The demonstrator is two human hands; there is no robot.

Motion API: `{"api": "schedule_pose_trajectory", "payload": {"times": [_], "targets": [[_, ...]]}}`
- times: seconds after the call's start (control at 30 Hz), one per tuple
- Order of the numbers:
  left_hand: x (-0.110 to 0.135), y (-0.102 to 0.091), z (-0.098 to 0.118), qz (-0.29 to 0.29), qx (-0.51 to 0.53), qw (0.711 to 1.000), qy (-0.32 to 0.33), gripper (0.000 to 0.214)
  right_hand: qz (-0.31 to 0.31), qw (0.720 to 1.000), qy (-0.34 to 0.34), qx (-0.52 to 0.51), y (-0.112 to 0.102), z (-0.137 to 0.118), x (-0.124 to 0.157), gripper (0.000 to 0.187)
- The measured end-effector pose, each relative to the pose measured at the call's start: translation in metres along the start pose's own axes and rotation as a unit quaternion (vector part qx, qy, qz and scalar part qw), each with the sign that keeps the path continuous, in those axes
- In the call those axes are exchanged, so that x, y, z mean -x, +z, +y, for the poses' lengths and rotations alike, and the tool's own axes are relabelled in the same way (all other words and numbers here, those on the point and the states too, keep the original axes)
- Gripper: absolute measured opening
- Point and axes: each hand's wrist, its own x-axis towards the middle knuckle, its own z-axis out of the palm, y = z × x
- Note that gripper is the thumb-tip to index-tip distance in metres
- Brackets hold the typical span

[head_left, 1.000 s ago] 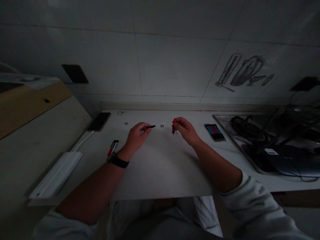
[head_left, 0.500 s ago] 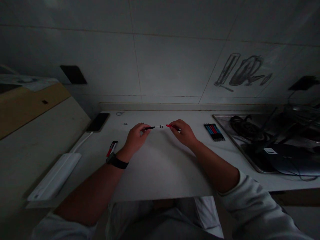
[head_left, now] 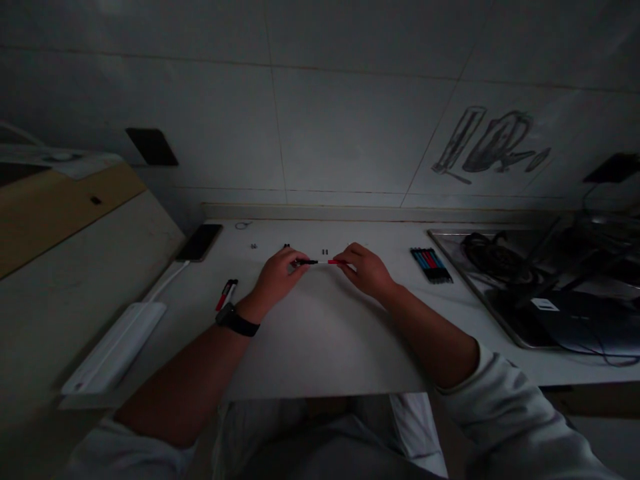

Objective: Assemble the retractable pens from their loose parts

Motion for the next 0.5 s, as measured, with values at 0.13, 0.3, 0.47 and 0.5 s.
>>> {"api": "schedule_pose_trajectory", "payload": {"times": [0.13,0.3,0.47,0.5], "targets": [[0.001,0.0016,0.0052,-0.024,0.005,1.0,0.018,0.008,-0.007,1.0,-0.022,0.007,0.002,-0.0041,0.0005,0.025],[0.0018,0.0033,0.0059,-0.044,0.005,0.999,0.021,0.008,-0.016,0.999,-0.039,0.003,0.0011,-0.0085,0.0002,0.027],[0.0021,0.0051,0.0028,-0.053,-0.002,0.998,0.019,0.011,-0.014,0.999,-0.041,0.009,0.0001,-0.0103,0.0002,0.027],[0.0022,0.0053,0.0026,-0.054,-0.001,0.998,0.02,0.012,-0.014,0.999,-0.041,0.009,-0.0002,-0.0107,0.0002,0.026]]}}
